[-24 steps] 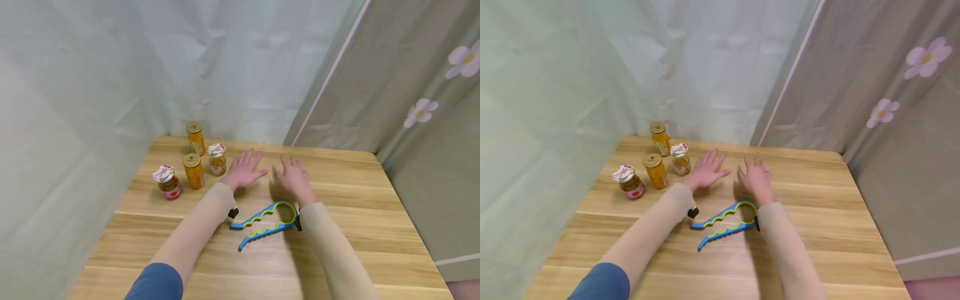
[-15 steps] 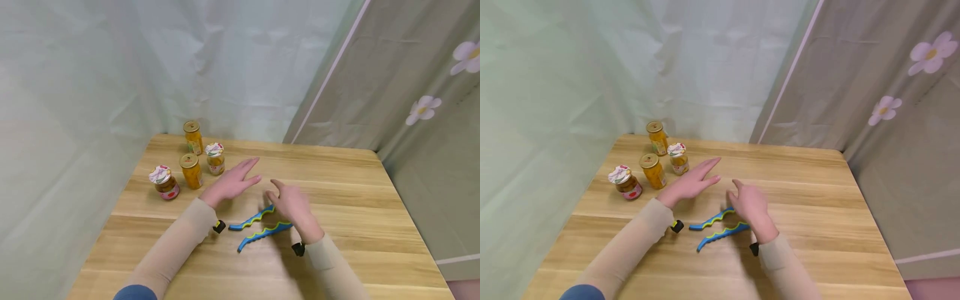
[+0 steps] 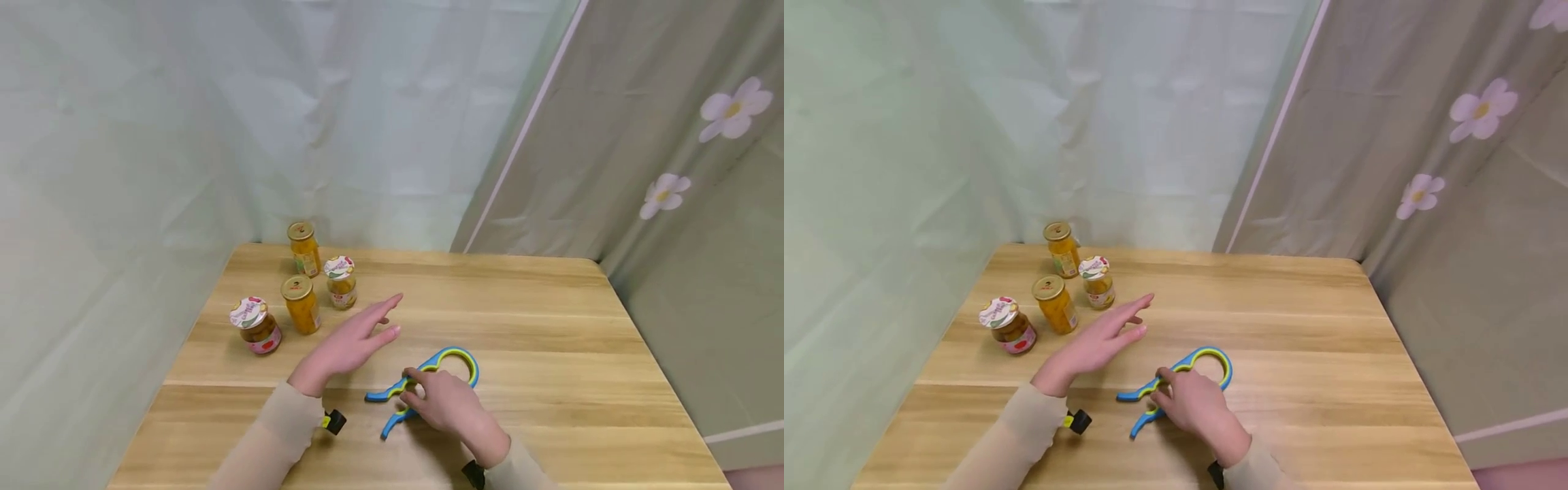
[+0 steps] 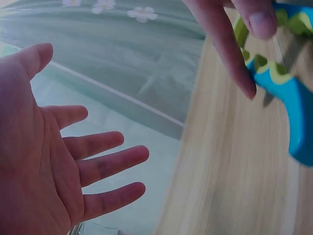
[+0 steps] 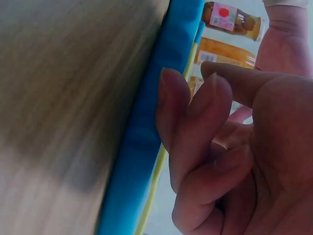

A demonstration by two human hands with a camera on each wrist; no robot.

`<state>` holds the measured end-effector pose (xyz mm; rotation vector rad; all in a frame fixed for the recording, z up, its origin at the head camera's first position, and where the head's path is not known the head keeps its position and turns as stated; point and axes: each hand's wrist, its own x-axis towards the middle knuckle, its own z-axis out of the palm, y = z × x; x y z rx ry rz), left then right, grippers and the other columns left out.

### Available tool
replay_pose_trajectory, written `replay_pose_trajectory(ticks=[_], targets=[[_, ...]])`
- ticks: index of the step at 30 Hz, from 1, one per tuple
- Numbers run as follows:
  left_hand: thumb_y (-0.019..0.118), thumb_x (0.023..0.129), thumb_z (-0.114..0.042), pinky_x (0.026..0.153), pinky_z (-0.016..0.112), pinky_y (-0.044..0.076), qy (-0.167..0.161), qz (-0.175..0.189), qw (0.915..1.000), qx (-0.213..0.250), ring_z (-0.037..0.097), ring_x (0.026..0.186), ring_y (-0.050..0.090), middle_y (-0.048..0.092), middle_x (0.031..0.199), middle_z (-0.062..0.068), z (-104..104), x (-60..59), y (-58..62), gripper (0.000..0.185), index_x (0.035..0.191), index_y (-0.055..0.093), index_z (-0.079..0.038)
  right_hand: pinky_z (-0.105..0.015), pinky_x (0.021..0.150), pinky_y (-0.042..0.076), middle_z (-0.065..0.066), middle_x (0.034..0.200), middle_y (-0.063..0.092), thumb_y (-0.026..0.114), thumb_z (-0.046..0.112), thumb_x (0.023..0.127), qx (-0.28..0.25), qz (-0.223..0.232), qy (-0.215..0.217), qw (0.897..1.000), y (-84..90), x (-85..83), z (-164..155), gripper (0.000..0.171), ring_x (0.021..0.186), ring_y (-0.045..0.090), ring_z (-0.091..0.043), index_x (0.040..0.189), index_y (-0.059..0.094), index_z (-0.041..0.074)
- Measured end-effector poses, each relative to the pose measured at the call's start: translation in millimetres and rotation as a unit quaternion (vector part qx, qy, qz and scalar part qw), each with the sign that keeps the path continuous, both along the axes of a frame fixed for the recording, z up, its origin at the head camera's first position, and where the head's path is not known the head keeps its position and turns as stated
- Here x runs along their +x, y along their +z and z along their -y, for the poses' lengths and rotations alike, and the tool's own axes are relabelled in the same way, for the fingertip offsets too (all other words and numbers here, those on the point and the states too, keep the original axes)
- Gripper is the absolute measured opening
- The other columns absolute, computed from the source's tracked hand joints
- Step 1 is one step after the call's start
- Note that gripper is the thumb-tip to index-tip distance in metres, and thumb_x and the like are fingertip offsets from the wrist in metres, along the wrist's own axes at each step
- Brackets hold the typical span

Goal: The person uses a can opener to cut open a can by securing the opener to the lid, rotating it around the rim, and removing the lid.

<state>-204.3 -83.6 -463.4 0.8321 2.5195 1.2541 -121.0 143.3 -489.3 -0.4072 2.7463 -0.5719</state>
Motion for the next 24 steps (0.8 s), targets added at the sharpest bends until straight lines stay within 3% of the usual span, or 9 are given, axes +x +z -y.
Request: replay_pose_trajectory(ticks=[7,11,15,19,24], targets=[[0.048,0.112,-0.054,0.109,0.059,0.047,-0.004,0.015,0.9995,0.027,0.028,0.135,0.059,0.046,0.165,0.003,-1,10.7,-6.1,0.064,0.170,0.028,-0.037,-0.036,0.055,0.047,0.002,0.077,0.064,0.067,0.051,0.103,-0.005,-0.019,-0.004,1.000,-2.9,7.1,-3,0.042,0.063,0.054,-0.013,0.136,0.069,0.026],[0.051,0.112,-0.048,0.108,0.058,0.049,0.002,0.029,0.9988,0.041,0.026,0.133,0.060,0.051,0.161,0.003,0,13.1,-13.0,0.062,0.169,0.030,-0.036,-0.036,0.051,0.045,0.002,0.068,0.058,0.066,0.056,0.102,0.028,-0.030,0.000,0.999,1.4,13.8,-5,0.038,0.059,0.052,-0.014,0.128,0.068,0.027],[0.051,0.113,-0.043,0.107,0.057,0.050,0.006,0.045,0.9975,0.055,0.025,0.131,0.061,0.054,0.158,0.006,2,14.9,-20.8,0.060,0.169,0.032,-0.033,-0.034,0.045,0.040,0.003,0.058,0.049,0.062,0.062,0.102,0.077,-0.023,-0.006,0.997,5.9,23.3,-8,0.048,0.051,0.047,-0.014,0.133,0.065,0.026],[0.050,0.113,-0.048,0.107,0.056,0.050,-0.001,0.051,0.9972,0.054,0.024,0.130,0.061,0.056,0.156,0.009,-1,12.2,-24.3,0.061,0.169,0.032,-0.033,-0.034,0.044,0.041,0.002,0.057,0.047,0.063,0.065,0.100,0.122,-0.044,-0.033,0.991,6.8,30.2,-19,0.058,0.050,0.048,-0.015,0.143,0.060,0.026],[0.050,0.113,-0.047,0.108,0.056,0.049,-0.010,0.060,0.9969,0.049,0.025,0.131,0.060,0.056,0.156,0.010,-2,8.1,-24.0,0.061,0.169,0.032,-0.033,-0.039,0.047,0.048,-0.013,0.075,0.055,0.068,0.066,0.096,0.167,-0.085,-0.061,0.980,2.6,35.0,-37,0.058,0.062,0.057,-0.023,0.142,0.060,0.030]])
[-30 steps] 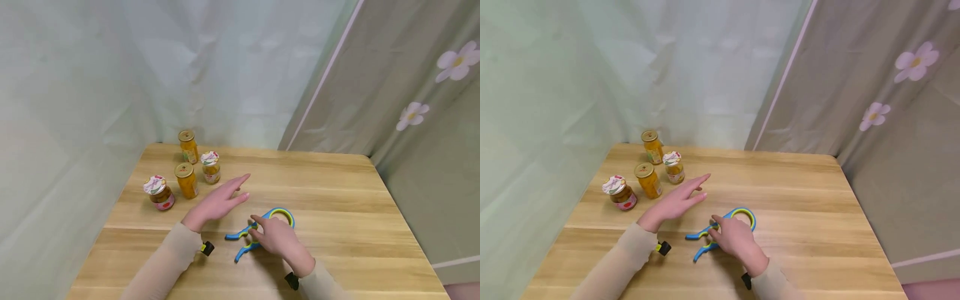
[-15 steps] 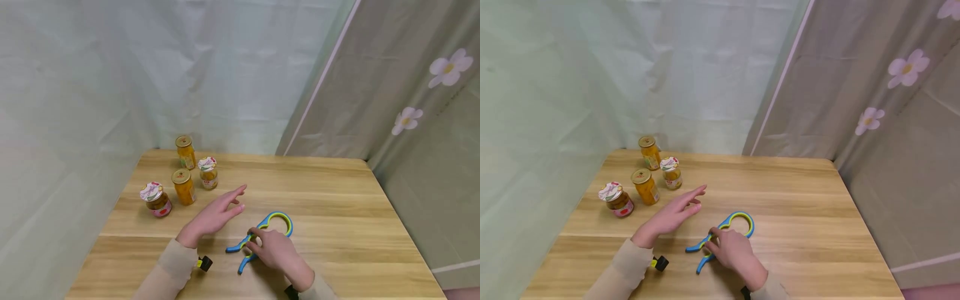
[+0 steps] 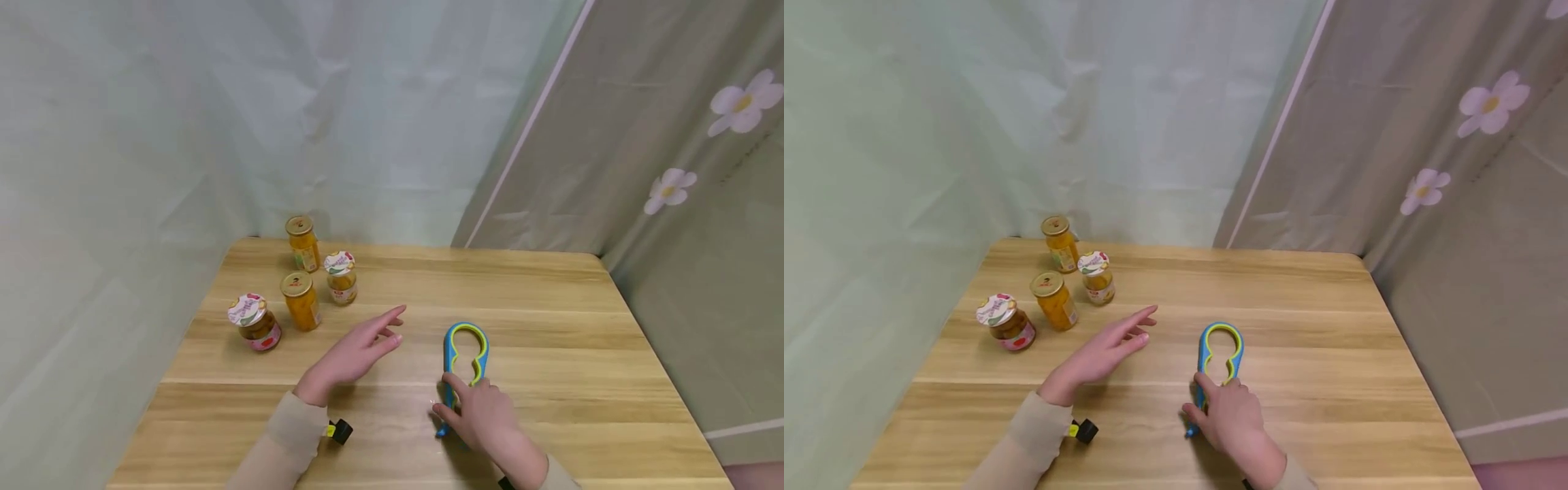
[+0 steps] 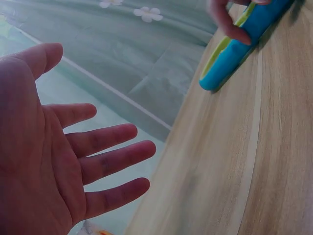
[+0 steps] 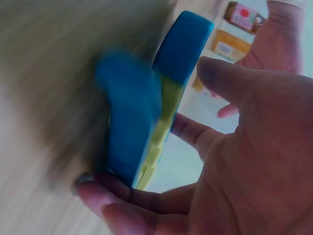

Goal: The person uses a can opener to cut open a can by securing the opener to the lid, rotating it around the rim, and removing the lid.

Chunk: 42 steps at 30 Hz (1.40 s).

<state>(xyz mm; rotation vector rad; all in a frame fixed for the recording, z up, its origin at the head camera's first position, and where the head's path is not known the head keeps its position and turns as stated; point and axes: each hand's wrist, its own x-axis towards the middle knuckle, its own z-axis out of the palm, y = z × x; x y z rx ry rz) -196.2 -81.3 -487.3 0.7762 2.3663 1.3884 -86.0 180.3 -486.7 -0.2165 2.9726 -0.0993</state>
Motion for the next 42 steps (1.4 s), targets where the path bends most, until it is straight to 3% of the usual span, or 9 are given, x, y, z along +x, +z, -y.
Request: replay_pose_trajectory(ticks=[6,10,15,19,23,30,37,42], targets=[[0.051,0.113,-0.044,0.109,0.056,0.048,0.005,0.013,0.9998,0.016,0.027,0.130,0.060,0.057,0.154,0.012,3,-6.3,1.2,0.061,0.169,0.034,-0.027,-0.036,0.043,0.045,-0.018,0.085,0.049,0.086,0.037,0.090,-0.008,-0.072,0.017,0.997,-7.9,3.8,-20,0.050,0.061,0.051,-0.023,0.133,0.062,0.033],[0.052,0.113,-0.044,0.111,0.056,0.047,0.018,0.022,0.9993,0.023,0.028,0.129,0.060,0.058,0.153,0.015,4,-7.4,-1.1,0.061,0.168,0.036,-0.024,-0.042,0.045,0.049,-0.021,0.095,0.053,0.090,0.025,0.084,-0.022,-0.101,0.014,0.995,-15.8,1.9,-35,0.068,0.065,0.056,-0.028,0.144,0.061,0.036],[0.055,0.113,-0.038,0.108,0.053,0.049,0.084,0.011,0.9956,0.042,0.025,0.124,0.063,0.064,0.145,0.013,4,-9.0,-7.6,0.053,0.162,0.047,-0.020,-0.049,0.059,0.052,-0.019,0.120,0.058,0.092,0.037,0.083,-0.062,-0.028,-0.020,0.997,-16.8,-3.3,-58,0.095,0.088,0.059,-0.032,0.164,0.043,0.035],[0.057,0.113,-0.027,0.100,0.047,0.053,0.152,-0.030,0.9836,0.094,0.024,0.115,0.066,0.069,0.135,0.014,4,-12.7,-10.9,0.041,0.151,0.059,-0.012,-0.043,0.059,0.049,-0.013,0.111,0.057,0.097,0.039,0.077,-0.119,0.018,-0.057,0.991,-12.0,-6.7,-70,0.108,0.085,0.055,-0.026,0.167,0.039,0.027],[0.057,0.112,-0.023,0.094,0.042,0.054,0.190,-0.050,0.9714,0.134,0.024,0.109,0.067,0.070,0.129,0.017,3,-15.7,-12.5,0.036,0.145,0.063,-0.009,-0.043,0.061,0.051,-0.016,0.108,0.061,0.098,0.038,0.074,-0.137,0.034,-0.070,0.988,-9.3,-11.1,-78,0.110,0.084,0.057,-0.025,0.166,0.041,0.017],[0.058,0.112,-0.020,0.092,0.037,0.054,0.196,-0.048,0.9679,0.150,0.025,0.107,0.067,0.071,0.127,0.017,2,-13.4,-12.1,0.033,0.142,0.064,-0.009,-0.044,0.065,0.050,-0.013,0.106,0.061,0.096,0.033,0.060,-0.123,0.061,-0.085,0.987,-5.9,-11.9,-86,0.110,0.080,0.056,-0.024,0.156,0.049,0.008],[0.058,0.112,-0.020,0.090,0.036,0.055,0.187,-0.044,0.9715,0.139,0.023,0.106,0.067,0.072,0.126,0.014,1,-12.4,-12.4,0.034,0.143,0.063,-0.008,-0.051,0.066,0.052,-0.013,0.106,0.066,0.081,0.018,0.072,-0.103,0.014,-0.099,0.990,-15.9,-15.0,-87,0.083,0.083,0.061,-0.028,0.147,0.052,0.004],[0.058,0.112,-0.022,0.090,0.036,0.055,0.180,-0.045,0.9734,0.134,0.022,0.106,0.067,0.072,0.125,0.010,0,-12.8,-13.5,0.036,0.144,0.062,-0.006,-0.053,0.069,0.054,-0.015,0.106,0.070,0.072,0.007,0.078,-0.166,-0.015,-0.135,0.977,-19.2,-16.2,-90,0.070,0.084,0.064,-0.029,0.145,0.053,0.002]])
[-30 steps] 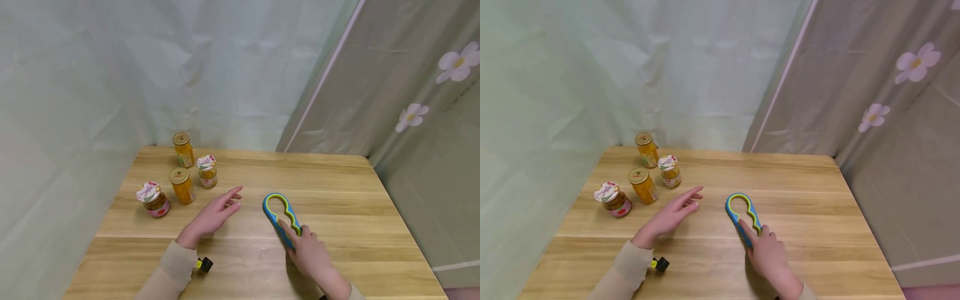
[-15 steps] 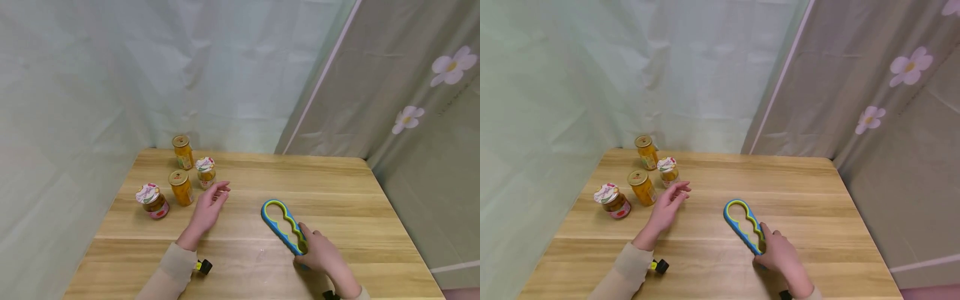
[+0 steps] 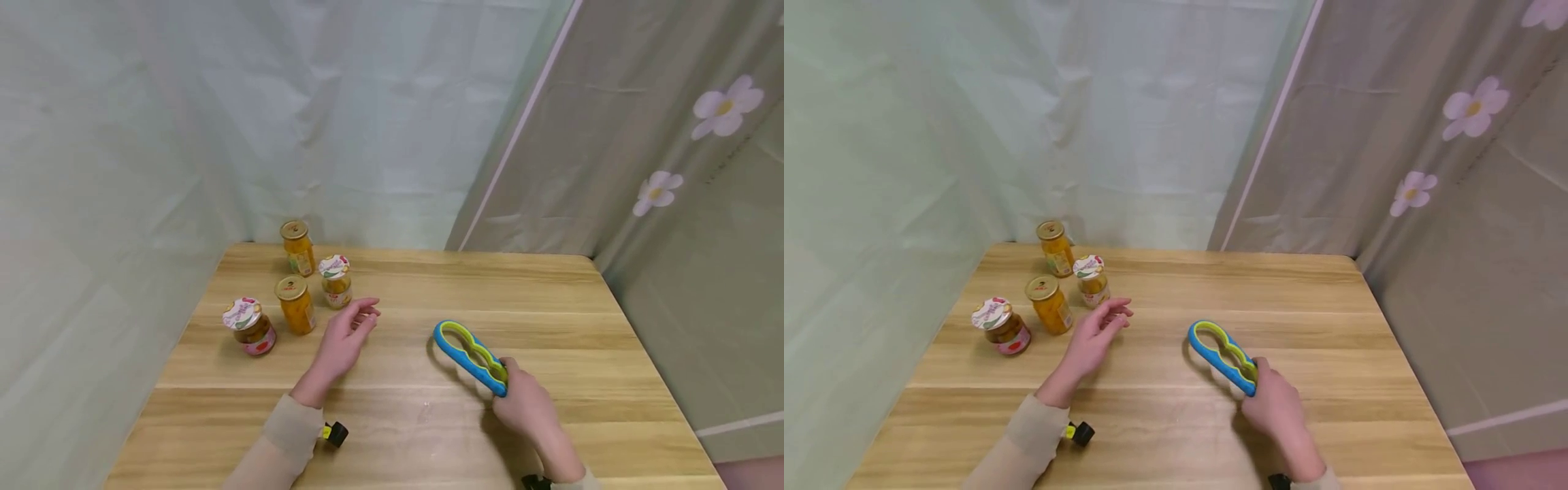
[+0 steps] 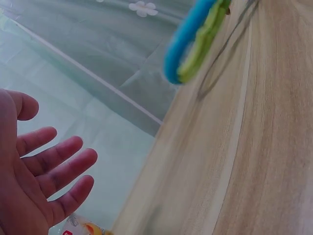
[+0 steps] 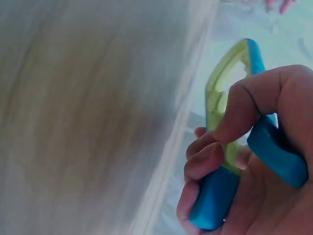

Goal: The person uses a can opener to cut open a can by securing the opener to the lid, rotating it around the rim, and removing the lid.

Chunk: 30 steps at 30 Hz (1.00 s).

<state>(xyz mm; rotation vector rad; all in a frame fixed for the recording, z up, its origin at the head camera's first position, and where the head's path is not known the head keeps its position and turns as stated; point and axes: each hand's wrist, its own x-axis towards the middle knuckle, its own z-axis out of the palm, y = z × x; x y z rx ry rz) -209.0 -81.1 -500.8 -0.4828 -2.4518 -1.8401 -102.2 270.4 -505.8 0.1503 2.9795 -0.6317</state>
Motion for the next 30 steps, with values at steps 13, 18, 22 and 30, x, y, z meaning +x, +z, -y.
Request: replay_pose_trajectory(ticks=[13,18,22,30], targets=[[0.061,0.109,-0.012,0.090,0.035,0.054,0.041,-0.004,0.9990,0.016,0.026,0.107,0.067,0.070,0.124,0.017,-3,-0.9,1.9,0.032,0.140,0.064,-0.006,-0.037,0.066,0.047,-0.015,0.105,0.065,0.075,0.016,0.093,-0.177,-0.055,-0.054,0.981,16.0,-13.2,3,0.059,0.082,0.058,-0.026,0.146,0.052,0.006],[0.065,0.106,-0.007,0.092,0.044,0.052,0.095,-0.032,0.9948,0.017,0.029,0.116,0.061,0.062,0.137,0.012,-6,0.3,-0.1,0.034,0.140,0.063,-0.006,-0.034,0.062,0.044,-0.016,0.104,0.061,0.062,0.003,0.096,-0.288,-0.117,-0.028,0.950,31.0,-34.4,18,0.051,0.072,0.052,-0.023,0.145,0.051,0.011],[0.067,0.103,-0.004,0.099,0.051,0.048,0.123,-0.061,0.9903,0.021,0.036,0.128,0.053,0.049,0.150,0.012,-9,1.0,-4.0,0.039,0.142,0.060,-0.007,-0.030,0.074,0.046,-0.016,0.106,0.055,0.051,-0.007,0.096,-0.402,-0.184,0.000,0.897,43.3,-51.0,31,0.059,0.085,0.051,-0.023,0.153,0.046,0.007],[0.070,0.099,-0.002,0.120,0.057,0.031,0.169,-0.083,0.9813,0.038,0.034,0.151,0.031,0.025,0.167,0.013,-12,3.2,-11.5,0.057,0.151,0.047,-0.003,-0.033,0.089,0.045,-0.019,0.110,0.047,0.044,-0.013,0.089,-0.516,-0.213,0.021,0.829,61.2,-63.7,46,0.063,0.098,0.049,-0.031,0.149,0.041,0.006]])
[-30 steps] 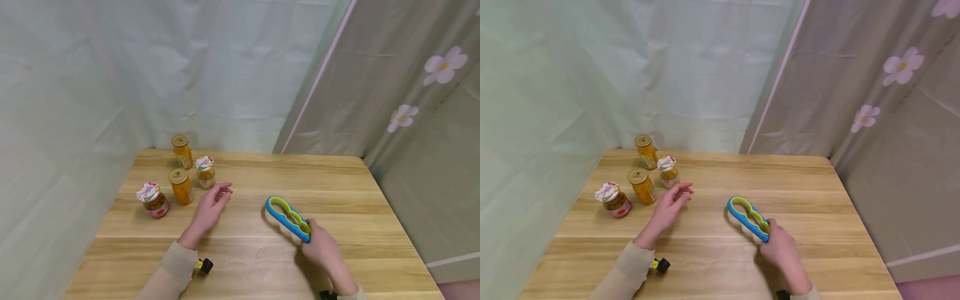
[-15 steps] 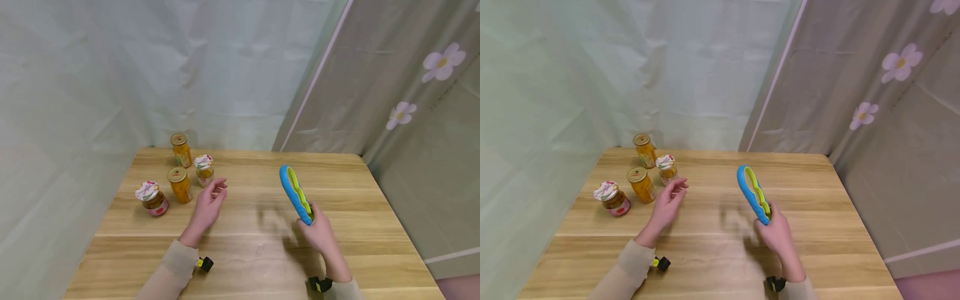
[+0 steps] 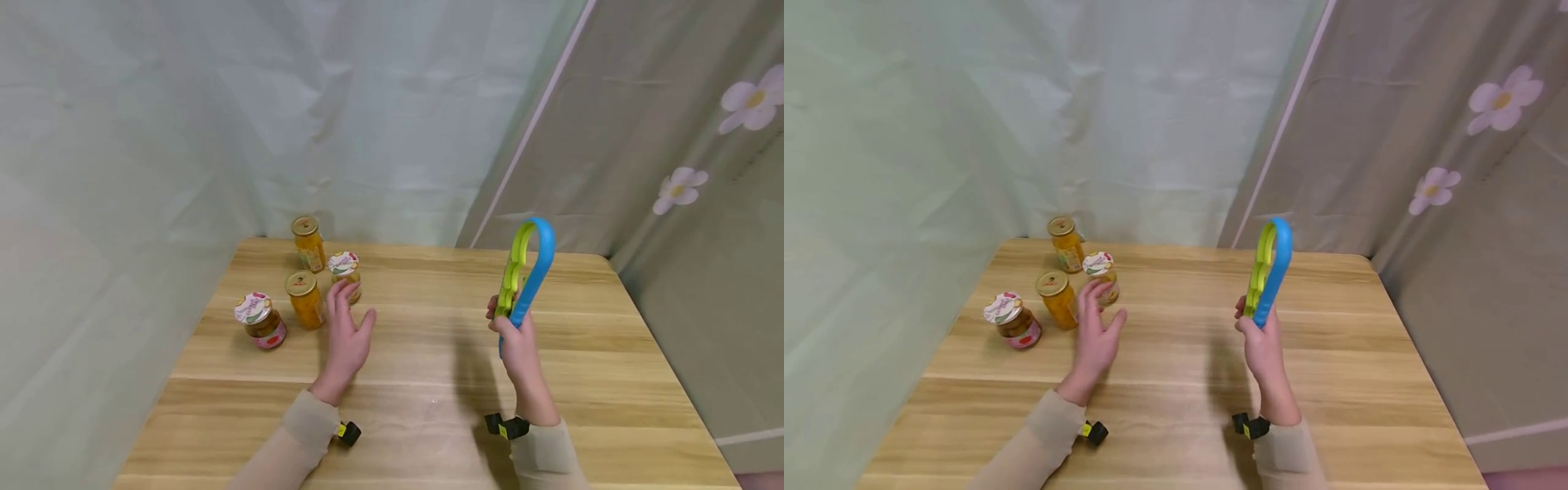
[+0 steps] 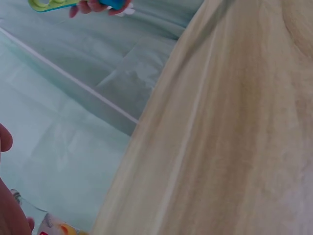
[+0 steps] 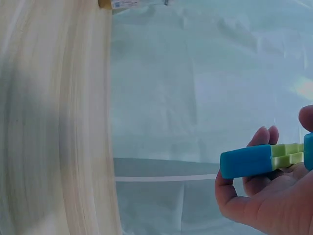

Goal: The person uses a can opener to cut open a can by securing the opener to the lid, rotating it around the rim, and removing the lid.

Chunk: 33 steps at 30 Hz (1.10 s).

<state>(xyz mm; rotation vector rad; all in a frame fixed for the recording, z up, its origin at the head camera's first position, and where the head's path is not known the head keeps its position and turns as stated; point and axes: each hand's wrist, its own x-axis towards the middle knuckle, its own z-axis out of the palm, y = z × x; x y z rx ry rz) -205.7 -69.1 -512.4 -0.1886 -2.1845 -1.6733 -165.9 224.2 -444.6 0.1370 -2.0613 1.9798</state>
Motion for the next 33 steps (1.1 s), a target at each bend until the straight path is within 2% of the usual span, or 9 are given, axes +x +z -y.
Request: replay_pose_trajectory(ticks=[2,6,10,14,19,24,27,30,33], targets=[[0.072,0.097,-0.003,0.125,0.057,0.024,0.012,0.003,0.9999,-0.005,0.030,0.156,0.021,0.015,0.172,0.011,-2,-1.4,-3.9,0.067,0.156,0.040,-0.003,-0.032,0.089,0.046,-0.019,0.111,0.047,0.044,-0.013,0.088,-0.002,-0.001,0.003,1.000,1.2,-0.5,-1,0.059,0.098,0.050,-0.031,0.143,0.041,0.006],[0.076,0.095,-0.004,0.128,0.056,0.014,0.023,0.009,0.9996,-0.012,0.027,0.162,0.004,-0.007,0.178,0.011,-8,-9.1,-12.1,0.095,0.168,0.015,-0.011,-0.031,0.090,0.049,-0.019,0.111,0.048,0.043,-0.015,0.087,-0.009,-0.013,0.007,1.000,0.5,-0.5,-5,0.065,0.099,0.050,-0.032,0.147,0.041,0.010],[0.079,0.094,-0.005,0.130,0.055,0.005,0.041,0.013,0.9991,-0.003,0.026,0.163,-0.007,-0.015,0.177,0.016,-13,-24.3,-17.3,0.113,0.170,-0.004,-0.015,-0.033,0.088,0.045,-0.022,0.108,0.046,0.041,-0.015,0.087,-0.001,-0.021,0.017,1.000,2.8,-0.4,-9,0.063,0.099,0.045,-0.037,0.145,0.042,0.010],[0.081,0.092,-0.005,0.130,0.051,0.005,0.070,0.023,0.9966,0.037,0.027,0.163,-0.003,-0.010,0.177,0.018,-15,-40.6,-19.6,0.117,0.170,-0.007,-0.014,-0.037,0.084,0.039,-0.024,0.106,0.046,0.041,-0.012,0.087,0.022,-0.015,0.032,0.999,3.7,-0.3,-12,0.063,0.099,0.041,-0.041,0.145,0.043,0.012],[0.084,0.090,-0.007,0.131,0.044,0.009,0.113,0.050,0.9865,0.107,0.025,0.162,0.007,-0.001,0.177,0.015,-16,-57.0,-23.5,0.120,0.170,-0.006,-0.016,-0.038,0.082,0.037,-0.024,0.106,0.047,0.041,-0.009,0.087,0.038,-0.009,0.052,0.998,3.5,0.1,-14,0.068,0.100,0.040,-0.041,0.151,0.042,0.014],[0.085,0.090,-0.006,0.129,0.040,0.019,0.141,0.060,0.9754,0.159,0.026,0.158,0.024,0.016,0.171,0.016,-4,-69.5,-27.0,0.117,0.169,0.000,-0.017,-0.036,0.080,0.037,-0.025,0.105,0.048,0.042,-0.009,0.087,0.034,-0.006,0.079,0.996,2.3,-1.2,-9,0.088,0.099,0.040,-0.039,0.167,0.032,0.024],[0.086,0.090,-0.009,0.127,0.040,0.025,0.162,0.075,0.9694,0.168,0.029,0.152,0.036,0.031,0.164,0.016,6,-74.2,-28.6,0.112,0.169,0.007,-0.018,-0.036,0.081,0.036,-0.024,0.106,0.047,0.043,-0.009,0.087,0.035,-0.005,0.097,0.995,1.5,-3.1,-6,0.089,0.100,0.039,-0.037,0.168,0.029,0.025],[0.087,0.090,-0.013,0.126,0.041,0.027,0.185,0.107,0.9644,0.156,0.030,0.149,0.042,0.041,0.161,0.017,16,-75.4,-30.7,0.105,0.168,0.016,-0.016,-0.037,0.084,0.037,-0.024,0.107,0.048,0.043,-0.008,0.087,0.038,-0.005,0.112,0.993,1.4,-5.2,-3,0.081,0.101,0.041,-0.038,0.164,0.034,0.016],[0.086,0.091,-0.014,0.126,0.044,0.028,0.182,0.126,0.9644,0.145,0.031,0.148,0.043,0.045,0.160,0.018,25,-75.2,-32.7,0.097,0.166,0.024,-0.012,-0.036,0.090,0.042,-0.024,0.109,0.052,0.043,-0.006,0.087,0.044,0.004,0.121,0.992,1.4,-5.6,-2,0.084,0.106,0.050,-0.038,0.168,0.027,0.012]])
